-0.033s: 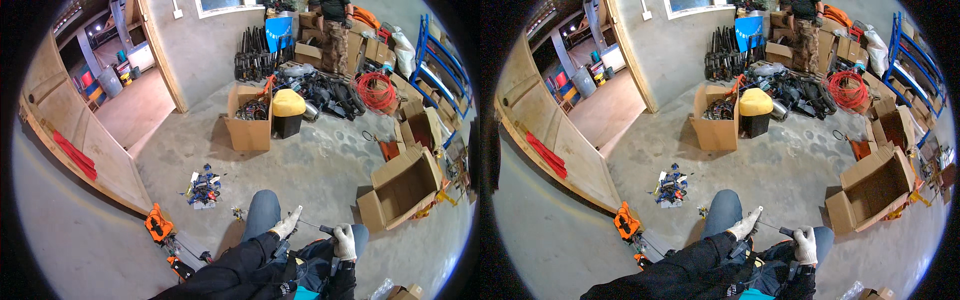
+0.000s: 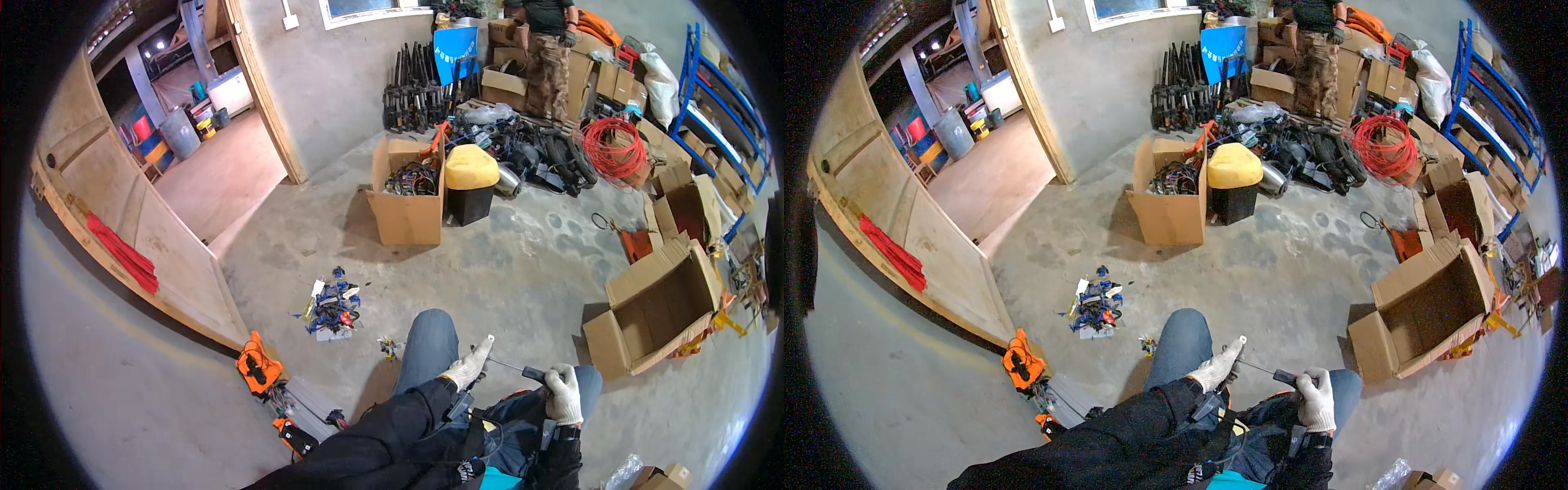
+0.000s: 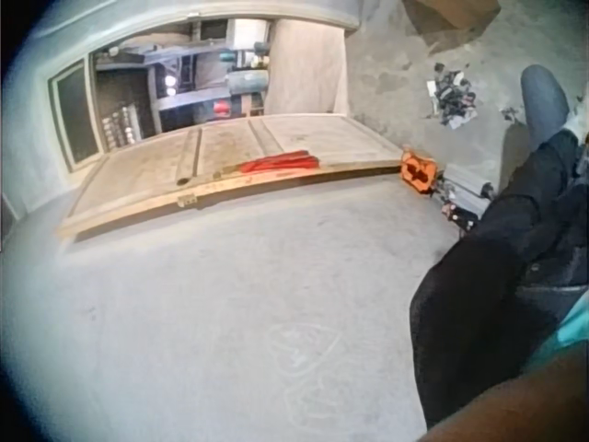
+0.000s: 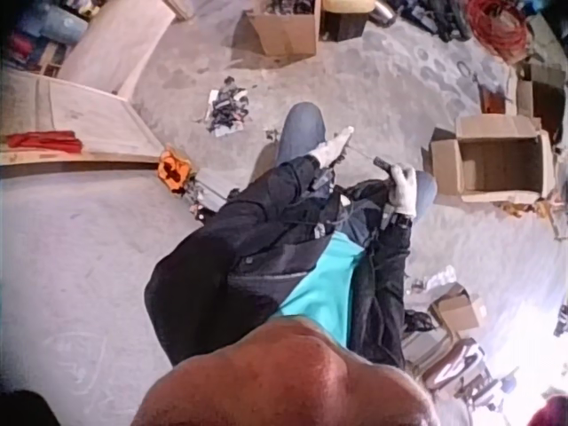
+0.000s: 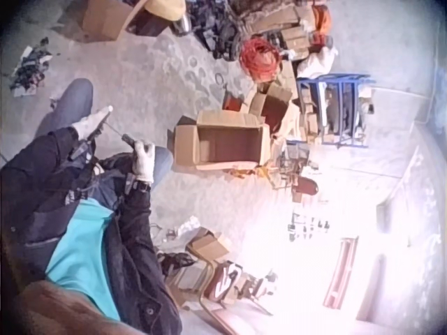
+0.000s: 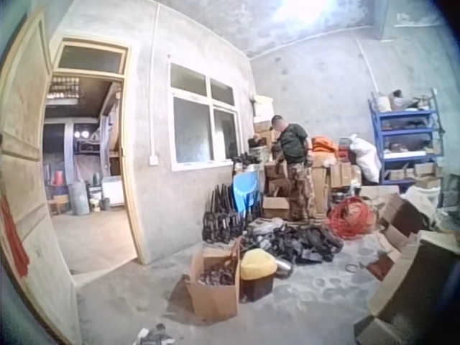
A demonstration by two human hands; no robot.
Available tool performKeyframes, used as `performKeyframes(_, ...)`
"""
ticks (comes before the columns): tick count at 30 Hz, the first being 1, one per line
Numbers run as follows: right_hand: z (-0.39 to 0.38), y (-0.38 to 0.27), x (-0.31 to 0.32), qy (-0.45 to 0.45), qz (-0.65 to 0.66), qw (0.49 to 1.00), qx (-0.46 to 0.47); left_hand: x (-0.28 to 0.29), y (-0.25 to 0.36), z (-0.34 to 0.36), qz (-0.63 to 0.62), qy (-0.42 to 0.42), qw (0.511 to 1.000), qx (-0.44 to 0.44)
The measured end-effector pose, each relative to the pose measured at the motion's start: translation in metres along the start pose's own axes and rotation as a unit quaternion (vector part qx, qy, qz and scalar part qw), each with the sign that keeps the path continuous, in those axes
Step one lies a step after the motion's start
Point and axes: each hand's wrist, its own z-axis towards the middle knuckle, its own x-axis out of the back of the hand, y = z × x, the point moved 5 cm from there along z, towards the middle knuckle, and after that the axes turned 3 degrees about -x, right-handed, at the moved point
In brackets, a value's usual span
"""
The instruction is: The recorder is disassembling and inspecting a motorcycle plastic housing using a screwdriver while seated in a workshop.
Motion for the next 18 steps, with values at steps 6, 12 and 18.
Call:
performKeyframes(6,0.003,0.003,0.0,0.012,0.02,1.0,-0.015,-0.007,0.027,-0.03,-0.033,-0.009,0.999,0.005)
performKeyframes(12,-0.009,-0.013,-0.011,0.05,-0.084,0.989,-0.11,-0.001,0.025,-0.028,-0.011,-0.001,1.0,-0.011)
performKeyframes(18,-0.003,-0.009,-0.004,0.039,-0.076,0.993,-0.082,-0.005,0.024,-0.026,-0.016,0.006,1.0,-0.006)
